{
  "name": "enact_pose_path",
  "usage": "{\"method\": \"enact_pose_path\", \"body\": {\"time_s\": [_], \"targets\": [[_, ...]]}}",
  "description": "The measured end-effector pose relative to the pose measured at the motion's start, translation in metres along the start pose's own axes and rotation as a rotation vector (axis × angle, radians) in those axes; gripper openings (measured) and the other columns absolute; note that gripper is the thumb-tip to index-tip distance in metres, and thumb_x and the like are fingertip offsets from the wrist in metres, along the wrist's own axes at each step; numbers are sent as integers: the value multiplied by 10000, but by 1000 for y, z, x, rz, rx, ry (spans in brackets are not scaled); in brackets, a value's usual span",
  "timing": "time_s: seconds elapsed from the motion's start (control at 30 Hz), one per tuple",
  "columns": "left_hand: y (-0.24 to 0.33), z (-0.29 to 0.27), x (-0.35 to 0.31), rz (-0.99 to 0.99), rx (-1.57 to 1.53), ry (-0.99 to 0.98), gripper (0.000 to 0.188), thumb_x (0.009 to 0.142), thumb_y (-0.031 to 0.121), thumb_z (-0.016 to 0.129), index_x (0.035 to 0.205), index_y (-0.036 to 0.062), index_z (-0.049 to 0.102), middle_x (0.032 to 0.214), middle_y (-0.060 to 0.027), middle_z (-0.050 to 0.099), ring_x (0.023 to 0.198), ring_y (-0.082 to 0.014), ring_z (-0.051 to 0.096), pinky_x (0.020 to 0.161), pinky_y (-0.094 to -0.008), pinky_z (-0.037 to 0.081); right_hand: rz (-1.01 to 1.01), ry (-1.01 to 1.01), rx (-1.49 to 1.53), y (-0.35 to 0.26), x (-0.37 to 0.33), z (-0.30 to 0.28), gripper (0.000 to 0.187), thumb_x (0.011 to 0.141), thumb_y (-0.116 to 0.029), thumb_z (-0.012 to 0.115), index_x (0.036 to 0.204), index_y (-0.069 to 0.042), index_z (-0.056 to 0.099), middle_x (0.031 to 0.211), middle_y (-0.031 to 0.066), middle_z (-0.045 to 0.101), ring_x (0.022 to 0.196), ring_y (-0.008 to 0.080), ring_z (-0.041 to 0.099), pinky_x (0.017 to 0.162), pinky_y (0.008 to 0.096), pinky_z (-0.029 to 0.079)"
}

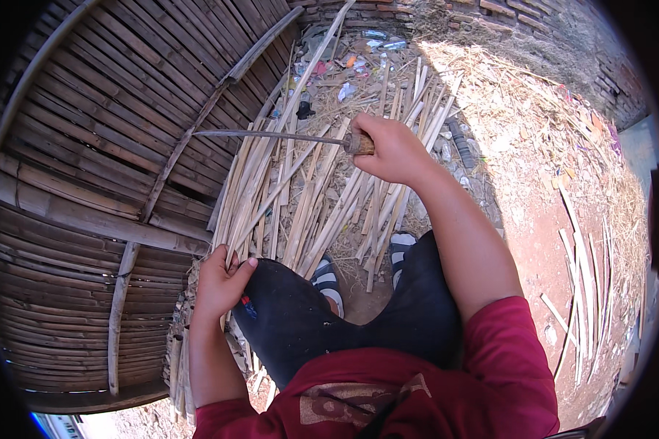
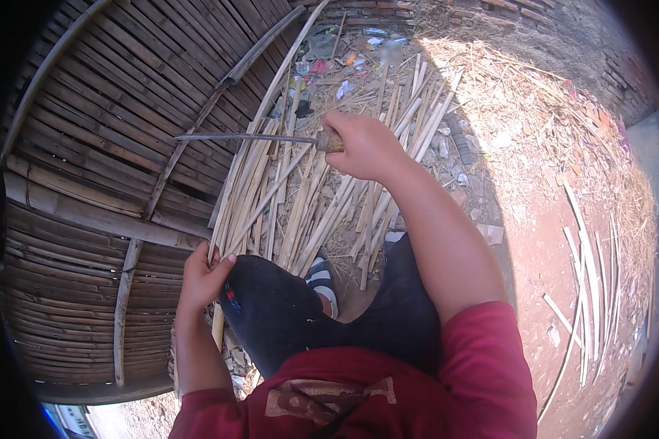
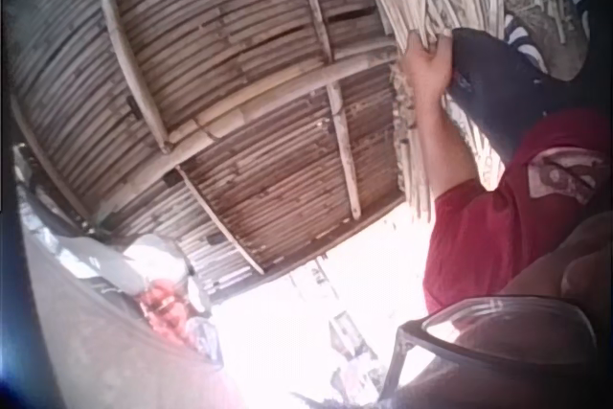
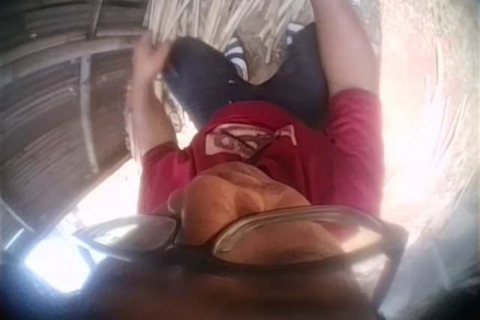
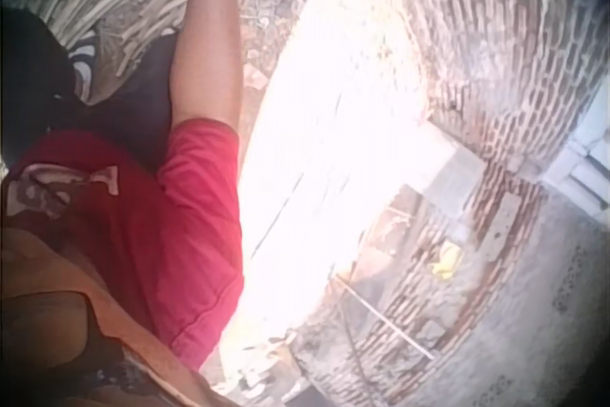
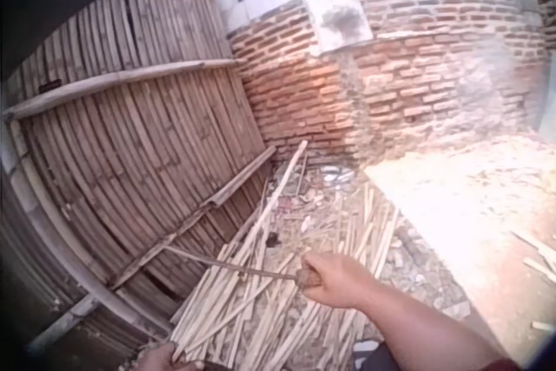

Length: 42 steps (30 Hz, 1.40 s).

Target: The person shaves and strips layers off bamboo pieces using a large knife held in the right hand while the left hand holds and moves the bamboo strips.

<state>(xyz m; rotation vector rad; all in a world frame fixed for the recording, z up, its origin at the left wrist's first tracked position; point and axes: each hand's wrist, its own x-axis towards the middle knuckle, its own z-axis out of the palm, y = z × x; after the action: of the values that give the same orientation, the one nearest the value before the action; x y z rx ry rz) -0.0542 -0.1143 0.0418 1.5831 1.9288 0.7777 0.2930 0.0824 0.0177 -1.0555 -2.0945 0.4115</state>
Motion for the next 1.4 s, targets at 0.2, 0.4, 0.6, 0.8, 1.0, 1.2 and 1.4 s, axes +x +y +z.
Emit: {"method": "enact_pose_path", "body": {"time_s": [0.2,0.4,0.6,0.8,1.0,1.2,1.4], "targets": [[13,21,-8,-79,37,-4,390,881,267,842,846,38,527,659,20,489,614,-56,420,540,-271,379,-40,-259,-203,-24,2,18,331,784,-220,729,1054,-68,613,812,205,684,846,436,689,742,539,539],[5,25,-21,4,202,35,402,861,303,853,856,32,556,649,6,512,588,-85,455,531,-296,394,9,-258,-109,-15,8,15,299,784,-213,720,1005,-29,636,849,230,701,873,437,708,766,513,570],[-5,31,-30,-27,6,-48,393,864,295,851,863,40,552,641,17,483,588,-88,426,530,-298,368,117,-159,-19,0,7,25,318,774,-205,719,1033,-32,655,861,242,701,895,440,698,802,541,552],[9,35,-27,-16,-50,-10,389,876,278,845,853,48,532,646,20,448,605,-76,388,541,-284,359,-56,-331,-76,-28,3,24,297,768,-201,722,989,-33,619,786,214,682,812,437,688,738,537,540],[5,37,-31,4,30,-1,379,873,271,842,855,39,543,630,10,475,590,-88,424,537,-296,375,103,-236,35,-6,12,16,344,767,-186,709,1063,-23,652,793,220,689,828,439,698,758,531,550],[18,43,-30,39,223,145,437,845,348,839,866,6,568,603,-79,561,533,-216,562,529,-368,441,-76,-428,-153,-54,0,18,365,759,-174,699,1083,-12,660,842,248,702,859,439,699,781,503,558],[24,39,-29,32,372,178,442,855,343,826,887,-28,588,650,-155,624,583,-288,645,559,-405,495,43,-227,-42,-7,6,27,429,761,-160,686,1170,-30,695,908,240,721,927,429,705,831,517,563]]}}
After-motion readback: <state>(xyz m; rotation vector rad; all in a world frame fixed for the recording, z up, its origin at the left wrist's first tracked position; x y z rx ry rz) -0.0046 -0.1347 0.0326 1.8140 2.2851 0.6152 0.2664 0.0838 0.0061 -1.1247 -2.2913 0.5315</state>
